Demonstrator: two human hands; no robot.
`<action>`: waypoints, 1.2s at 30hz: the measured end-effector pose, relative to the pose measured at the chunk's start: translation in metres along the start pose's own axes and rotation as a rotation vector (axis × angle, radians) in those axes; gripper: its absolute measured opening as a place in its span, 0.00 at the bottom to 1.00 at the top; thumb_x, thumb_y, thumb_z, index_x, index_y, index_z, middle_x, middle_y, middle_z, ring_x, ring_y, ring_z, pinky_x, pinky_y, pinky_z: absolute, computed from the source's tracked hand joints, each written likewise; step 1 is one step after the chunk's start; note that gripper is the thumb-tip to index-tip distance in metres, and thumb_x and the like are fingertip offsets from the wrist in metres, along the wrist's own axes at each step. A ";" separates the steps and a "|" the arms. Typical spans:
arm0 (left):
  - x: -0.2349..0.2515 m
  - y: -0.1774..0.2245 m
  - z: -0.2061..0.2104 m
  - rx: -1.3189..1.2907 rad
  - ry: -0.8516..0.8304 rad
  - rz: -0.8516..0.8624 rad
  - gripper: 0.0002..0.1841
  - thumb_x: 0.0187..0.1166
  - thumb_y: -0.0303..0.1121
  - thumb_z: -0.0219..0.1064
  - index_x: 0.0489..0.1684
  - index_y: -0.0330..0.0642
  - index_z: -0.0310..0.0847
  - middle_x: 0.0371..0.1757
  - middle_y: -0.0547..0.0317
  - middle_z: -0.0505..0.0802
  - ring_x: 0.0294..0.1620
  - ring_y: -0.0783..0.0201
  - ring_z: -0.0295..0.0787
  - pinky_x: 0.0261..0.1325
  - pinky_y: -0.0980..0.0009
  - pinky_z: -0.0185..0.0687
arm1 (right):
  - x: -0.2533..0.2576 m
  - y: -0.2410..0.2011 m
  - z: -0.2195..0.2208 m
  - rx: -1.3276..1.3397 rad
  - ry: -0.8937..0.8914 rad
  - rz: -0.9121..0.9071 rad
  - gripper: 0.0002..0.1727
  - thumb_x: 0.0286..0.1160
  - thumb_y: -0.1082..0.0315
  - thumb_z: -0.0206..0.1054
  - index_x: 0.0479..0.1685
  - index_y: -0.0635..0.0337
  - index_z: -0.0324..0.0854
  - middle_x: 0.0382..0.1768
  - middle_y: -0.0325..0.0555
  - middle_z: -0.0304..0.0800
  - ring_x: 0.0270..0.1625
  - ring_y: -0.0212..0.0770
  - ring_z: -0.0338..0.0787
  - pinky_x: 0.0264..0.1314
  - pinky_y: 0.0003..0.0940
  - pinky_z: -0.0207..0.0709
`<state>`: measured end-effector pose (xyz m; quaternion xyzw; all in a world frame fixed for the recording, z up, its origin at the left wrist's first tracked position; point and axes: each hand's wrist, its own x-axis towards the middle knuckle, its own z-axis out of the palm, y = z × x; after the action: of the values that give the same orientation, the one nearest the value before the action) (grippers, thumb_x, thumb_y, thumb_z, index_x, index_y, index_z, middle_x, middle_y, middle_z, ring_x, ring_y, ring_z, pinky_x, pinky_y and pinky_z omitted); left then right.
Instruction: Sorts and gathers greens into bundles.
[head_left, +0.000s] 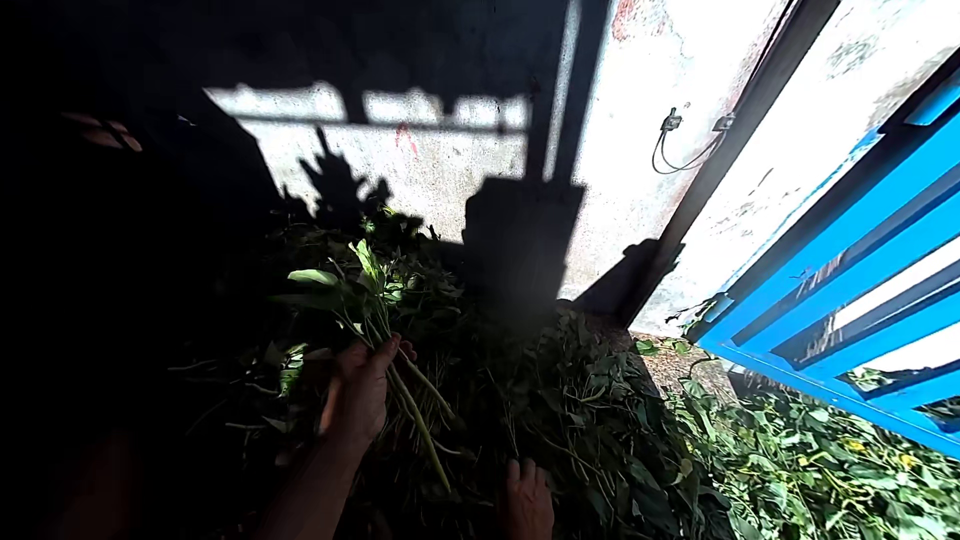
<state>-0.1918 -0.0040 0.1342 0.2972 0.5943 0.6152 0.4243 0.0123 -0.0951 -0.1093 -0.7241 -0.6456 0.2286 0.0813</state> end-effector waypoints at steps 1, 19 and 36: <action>-0.002 -0.004 0.002 0.017 -0.041 -0.077 0.08 0.88 0.27 0.60 0.55 0.31 0.78 0.40 0.44 0.94 0.36 0.53 0.95 0.38 0.60 0.92 | 0.007 0.009 0.006 -0.012 0.052 0.028 0.32 0.69 0.60 0.72 0.75 0.65 0.78 0.72 0.68 0.81 0.73 0.68 0.81 0.68 0.62 0.78; -0.023 -0.053 0.029 -0.006 -0.200 -0.339 0.06 0.83 0.23 0.66 0.49 0.30 0.81 0.34 0.45 0.92 0.32 0.55 0.93 0.37 0.64 0.92 | 0.004 -0.040 -0.057 1.031 0.433 -0.124 0.12 0.72 0.73 0.73 0.51 0.64 0.93 0.43 0.48 0.96 0.48 0.39 0.94 0.58 0.37 0.87; -0.034 -0.059 0.022 0.188 -0.431 -0.173 0.06 0.73 0.22 0.76 0.41 0.31 0.87 0.35 0.49 0.94 0.33 0.58 0.94 0.41 0.64 0.94 | -0.015 -0.070 -0.075 0.614 0.564 -0.443 0.14 0.78 0.60 0.65 0.49 0.56 0.95 0.35 0.40 0.94 0.40 0.39 0.92 0.45 0.41 0.85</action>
<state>-0.1468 -0.0268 0.0831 0.4077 0.5679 0.4412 0.5626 -0.0186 -0.0861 -0.0113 -0.5452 -0.6398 0.1805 0.5107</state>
